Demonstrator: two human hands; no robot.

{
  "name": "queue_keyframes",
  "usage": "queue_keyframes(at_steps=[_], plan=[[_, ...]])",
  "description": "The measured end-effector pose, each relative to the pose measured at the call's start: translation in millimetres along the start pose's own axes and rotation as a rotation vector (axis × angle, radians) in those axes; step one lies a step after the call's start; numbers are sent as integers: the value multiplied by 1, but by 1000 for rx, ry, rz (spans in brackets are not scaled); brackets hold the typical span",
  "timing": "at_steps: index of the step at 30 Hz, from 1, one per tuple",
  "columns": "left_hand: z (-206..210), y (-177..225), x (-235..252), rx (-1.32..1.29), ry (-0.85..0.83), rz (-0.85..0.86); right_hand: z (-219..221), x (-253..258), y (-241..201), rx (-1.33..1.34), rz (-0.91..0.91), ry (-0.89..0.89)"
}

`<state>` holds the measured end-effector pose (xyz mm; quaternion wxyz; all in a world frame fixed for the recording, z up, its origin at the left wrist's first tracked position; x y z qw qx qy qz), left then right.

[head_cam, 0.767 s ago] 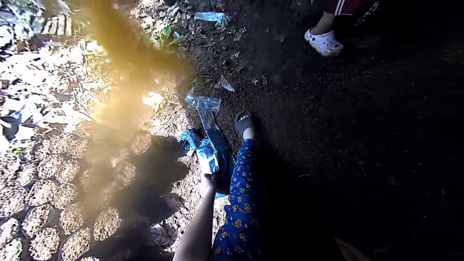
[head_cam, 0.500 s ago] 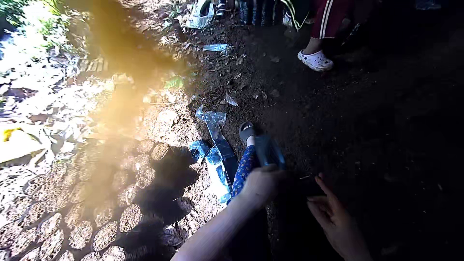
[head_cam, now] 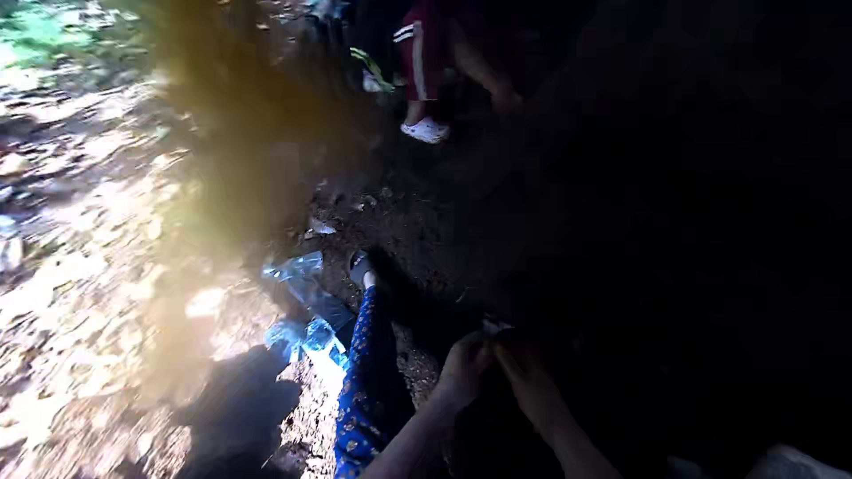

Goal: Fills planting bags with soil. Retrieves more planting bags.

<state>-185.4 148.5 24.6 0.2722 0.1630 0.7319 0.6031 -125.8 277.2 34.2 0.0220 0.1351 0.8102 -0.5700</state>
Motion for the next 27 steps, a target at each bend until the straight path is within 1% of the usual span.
queue_keyframes(at_steps=[2,3,5,7,10,12,14,16,19,21,22,23,24,25,26,27], plan=[[16,-16,-2,-238,78,-85,14,0,20,297,118,-112],[21,-22,-3,-354,97,-124,14,1,29,375,144,-165],[27,-30,-5,-528,117,-177,9,2,42,406,159,-270],[30,-34,-9,-546,101,-181,9,-1,49,401,149,-322],[30,-32,-11,-450,170,-175,14,-2,58,496,151,-236],[28,-34,-9,-405,206,-157,16,0,61,501,156,-193],[27,-35,-7,-330,225,-149,14,2,62,451,161,-187],[27,-35,-5,-221,196,-163,11,3,61,345,166,-199],[24,-28,1,77,174,-160,3,2,53,158,170,-215],[21,-23,3,243,174,-174,0,0,49,144,195,-229],[21,-23,4,242,179,-165,-1,-1,49,206,201,-234],[22,-24,5,157,178,-147,-1,-3,49,302,200,-250],[26,-27,7,-17,168,-126,-1,-3,50,401,188,-276],[32,-30,7,-249,144,-123,0,-3,51,488,169,-307],[40,-32,5,-463,118,-141,0,-4,50,551,144,-334],[47,-31,3,-617,91,-169,-2,-3,48,578,110,-350]])
Point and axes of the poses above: each hand's wrist, its own x-axis towards the middle knuckle, its own z-axis out of the palm, y = z × x, the point moved 3 cm from there along x, towards the middle knuckle, and after that the axes turned 6 degrees about -y, right-handed, at the moved point
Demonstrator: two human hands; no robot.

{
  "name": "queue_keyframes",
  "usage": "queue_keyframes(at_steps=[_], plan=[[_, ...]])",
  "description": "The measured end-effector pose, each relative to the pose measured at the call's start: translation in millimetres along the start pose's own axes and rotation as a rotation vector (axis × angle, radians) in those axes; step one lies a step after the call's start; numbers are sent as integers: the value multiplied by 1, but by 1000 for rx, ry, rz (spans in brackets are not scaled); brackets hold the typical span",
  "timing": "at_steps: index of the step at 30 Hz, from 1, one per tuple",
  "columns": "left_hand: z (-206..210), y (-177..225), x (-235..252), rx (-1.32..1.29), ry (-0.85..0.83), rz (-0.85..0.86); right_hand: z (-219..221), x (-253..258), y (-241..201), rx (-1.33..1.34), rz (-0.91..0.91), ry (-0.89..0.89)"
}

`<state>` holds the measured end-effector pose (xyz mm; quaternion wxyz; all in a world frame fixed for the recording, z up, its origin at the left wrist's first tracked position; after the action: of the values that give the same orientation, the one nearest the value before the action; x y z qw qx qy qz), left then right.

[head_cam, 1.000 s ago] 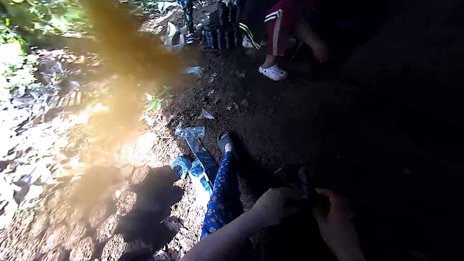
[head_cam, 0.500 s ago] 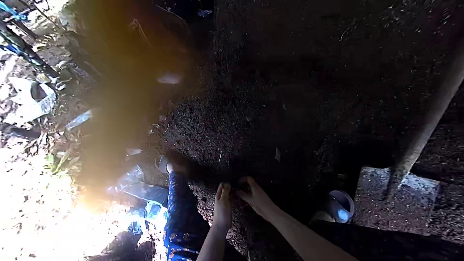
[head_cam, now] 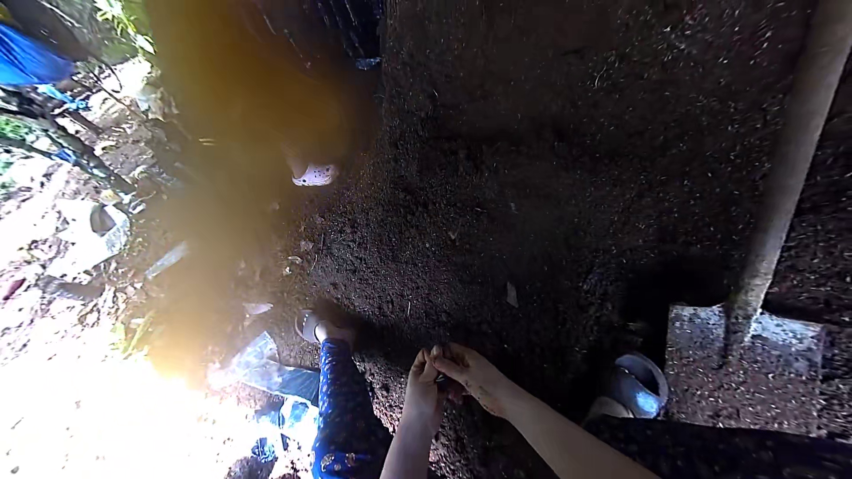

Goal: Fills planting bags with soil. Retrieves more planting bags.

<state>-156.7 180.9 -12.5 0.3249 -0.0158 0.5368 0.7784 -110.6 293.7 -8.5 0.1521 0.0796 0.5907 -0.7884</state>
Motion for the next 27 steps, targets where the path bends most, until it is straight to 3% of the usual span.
queue_keyframes(at_steps=[2,3,5,7,11,14,17,20,23,27], plan=[[5,-2,-3,-98,-25,-28,-8,-1,-9,-149,-53,-24],[1,1,-1,7,-2,7,-16,-2,-14,-320,-48,13],[-11,10,6,573,68,94,-37,-8,-24,-683,86,163],[-20,19,8,1022,42,98,-60,-13,-26,-853,290,293],[-4,26,7,1495,-272,94,-80,-11,-17,-861,436,377],[7,40,17,1744,-314,67,-93,-7,-9,-726,320,347],[-3,57,29,1813,-260,-36,-111,-4,35,-556,256,239],[-27,68,42,1712,-156,34,-115,4,104,-745,303,74],[-48,71,53,1609,-99,23,-90,15,158,-920,456,-59],[-62,66,61,1440,-107,0,-84,15,158,-840,648,56]])
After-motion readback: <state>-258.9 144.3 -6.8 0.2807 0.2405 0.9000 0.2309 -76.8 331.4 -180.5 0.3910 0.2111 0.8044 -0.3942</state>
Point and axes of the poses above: each hand's wrist, its own x-axis towards the middle knuckle, its own z-axis out of the palm, y = z × x, the point moved 3 cm from there along x, towards the middle knuckle, and after that the axes turned 6 degrees about -y, right-handed, at the moved point
